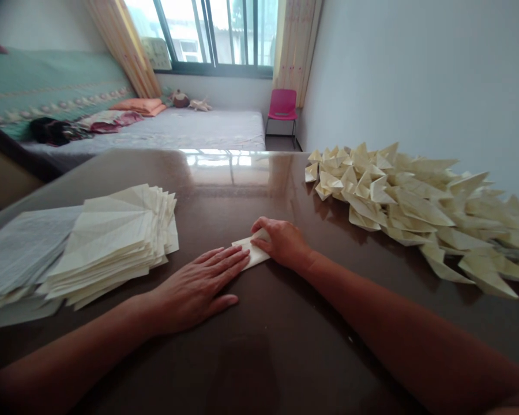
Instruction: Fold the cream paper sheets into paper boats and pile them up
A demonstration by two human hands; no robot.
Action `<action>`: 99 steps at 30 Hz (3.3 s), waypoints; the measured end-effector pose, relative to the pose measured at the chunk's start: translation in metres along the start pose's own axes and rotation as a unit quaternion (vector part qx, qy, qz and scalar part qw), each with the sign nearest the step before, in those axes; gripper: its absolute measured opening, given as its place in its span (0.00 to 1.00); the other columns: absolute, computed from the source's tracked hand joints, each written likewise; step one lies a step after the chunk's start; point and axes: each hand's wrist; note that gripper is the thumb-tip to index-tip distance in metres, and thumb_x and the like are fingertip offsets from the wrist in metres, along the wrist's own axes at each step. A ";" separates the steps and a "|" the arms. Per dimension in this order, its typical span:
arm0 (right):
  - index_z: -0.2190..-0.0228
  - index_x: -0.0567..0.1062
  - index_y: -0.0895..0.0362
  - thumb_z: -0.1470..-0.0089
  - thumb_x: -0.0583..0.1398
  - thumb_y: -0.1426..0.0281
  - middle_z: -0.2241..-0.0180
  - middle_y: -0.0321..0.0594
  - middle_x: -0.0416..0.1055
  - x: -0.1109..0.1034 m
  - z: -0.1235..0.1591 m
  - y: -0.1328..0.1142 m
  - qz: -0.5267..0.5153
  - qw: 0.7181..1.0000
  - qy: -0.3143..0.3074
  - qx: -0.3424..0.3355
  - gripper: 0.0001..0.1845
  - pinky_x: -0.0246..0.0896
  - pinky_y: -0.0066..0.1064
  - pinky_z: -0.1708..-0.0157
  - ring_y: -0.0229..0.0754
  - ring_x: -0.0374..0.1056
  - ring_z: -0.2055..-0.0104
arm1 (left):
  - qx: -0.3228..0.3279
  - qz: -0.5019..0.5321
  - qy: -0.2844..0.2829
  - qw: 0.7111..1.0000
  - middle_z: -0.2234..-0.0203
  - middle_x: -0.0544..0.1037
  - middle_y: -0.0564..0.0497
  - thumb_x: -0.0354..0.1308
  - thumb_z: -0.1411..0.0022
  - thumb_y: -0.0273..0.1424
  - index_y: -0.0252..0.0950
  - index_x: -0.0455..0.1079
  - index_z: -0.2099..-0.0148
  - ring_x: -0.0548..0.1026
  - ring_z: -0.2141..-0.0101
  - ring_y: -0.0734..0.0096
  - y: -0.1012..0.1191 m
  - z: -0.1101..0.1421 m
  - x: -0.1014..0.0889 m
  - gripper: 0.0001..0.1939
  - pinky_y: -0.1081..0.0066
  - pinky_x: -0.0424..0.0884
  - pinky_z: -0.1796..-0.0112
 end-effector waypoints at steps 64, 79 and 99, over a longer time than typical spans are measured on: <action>0.36 0.50 0.68 0.45 0.44 0.40 0.35 0.58 0.43 -0.007 0.065 -0.025 0.130 0.982 -0.124 -0.061 0.51 0.34 0.45 0.35 0.55 0.37 0.32 | -0.014 -0.027 0.063 0.998 0.46 0.70 0.50 0.46 0.32 0.37 0.48 0.68 0.44 0.67 0.46 0.61 -0.001 -0.002 -0.004 0.17 0.60 0.65 0.49; 0.36 0.50 0.65 0.45 0.43 0.40 0.33 0.53 0.40 -0.006 0.026 -0.007 0.095 0.978 -0.173 -0.071 0.50 0.34 0.45 0.35 0.53 0.36 0.32 | 0.004 -0.095 0.054 0.994 0.43 0.68 0.50 0.46 0.32 0.41 0.47 0.67 0.43 0.65 0.43 0.57 0.003 -0.004 -0.003 0.19 0.58 0.65 0.48; 0.66 0.77 0.58 0.49 0.61 0.64 0.71 0.37 0.74 -0.015 0.017 0.011 -0.311 0.950 0.014 0.023 0.11 0.61 0.29 0.69 0.38 0.67 0.69 | -0.120 0.022 0.158 0.980 0.48 0.67 0.45 0.56 0.37 0.39 0.43 0.50 0.34 0.68 0.49 0.59 -0.009 -0.009 0.006 0.32 0.58 0.69 0.49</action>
Point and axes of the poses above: each hand's wrist, its own z-axis away from the middle knuckle, its own x-axis out of the palm, y = z × x
